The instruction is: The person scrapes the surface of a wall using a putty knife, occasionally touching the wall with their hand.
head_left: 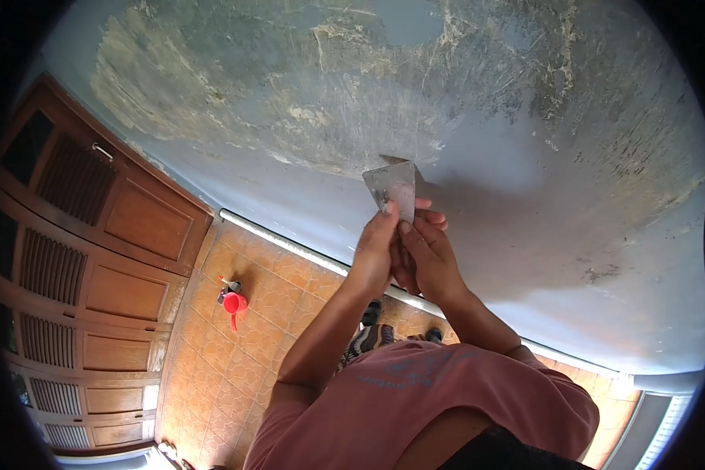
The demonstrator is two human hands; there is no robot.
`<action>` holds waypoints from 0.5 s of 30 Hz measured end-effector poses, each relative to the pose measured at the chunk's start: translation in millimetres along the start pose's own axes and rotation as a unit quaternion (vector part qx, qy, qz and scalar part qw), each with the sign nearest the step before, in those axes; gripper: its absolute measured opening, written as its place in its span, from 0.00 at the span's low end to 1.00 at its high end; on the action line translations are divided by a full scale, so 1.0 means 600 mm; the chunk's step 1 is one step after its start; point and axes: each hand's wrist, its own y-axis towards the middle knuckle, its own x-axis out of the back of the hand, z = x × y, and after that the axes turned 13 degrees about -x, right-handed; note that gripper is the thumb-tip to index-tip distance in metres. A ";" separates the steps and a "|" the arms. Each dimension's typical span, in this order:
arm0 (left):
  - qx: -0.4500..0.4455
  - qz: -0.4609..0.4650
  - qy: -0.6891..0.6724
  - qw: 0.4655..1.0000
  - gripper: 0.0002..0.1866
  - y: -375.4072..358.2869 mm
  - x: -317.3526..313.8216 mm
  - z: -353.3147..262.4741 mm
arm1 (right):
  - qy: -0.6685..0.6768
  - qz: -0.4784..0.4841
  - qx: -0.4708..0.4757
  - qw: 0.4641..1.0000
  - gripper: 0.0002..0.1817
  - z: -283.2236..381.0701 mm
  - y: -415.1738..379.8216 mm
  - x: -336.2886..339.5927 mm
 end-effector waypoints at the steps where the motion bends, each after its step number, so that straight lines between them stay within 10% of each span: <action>1: -0.010 -0.001 0.017 1.000 0.29 0.001 -0.005 0.005 | 0.015 -0.003 -0.003 1.000 0.14 -0.004 0.002 0.002; 5: -0.089 0.014 0.112 0.990 0.30 0.011 -0.002 0.041 | -0.212 -0.079 0.171 0.959 0.13 -0.038 0.031 0.042; 7: -0.122 0.073 0.189 0.972 0.28 0.025 -0.017 0.031 | -0.374 -0.161 0.403 0.820 0.14 -0.022 0.063 0.064; 15: -0.034 0.122 0.125 0.984 0.24 0.017 0.028 0.018 | -0.041 -0.027 0.061 0.997 0.13 -0.020 0.003 0.009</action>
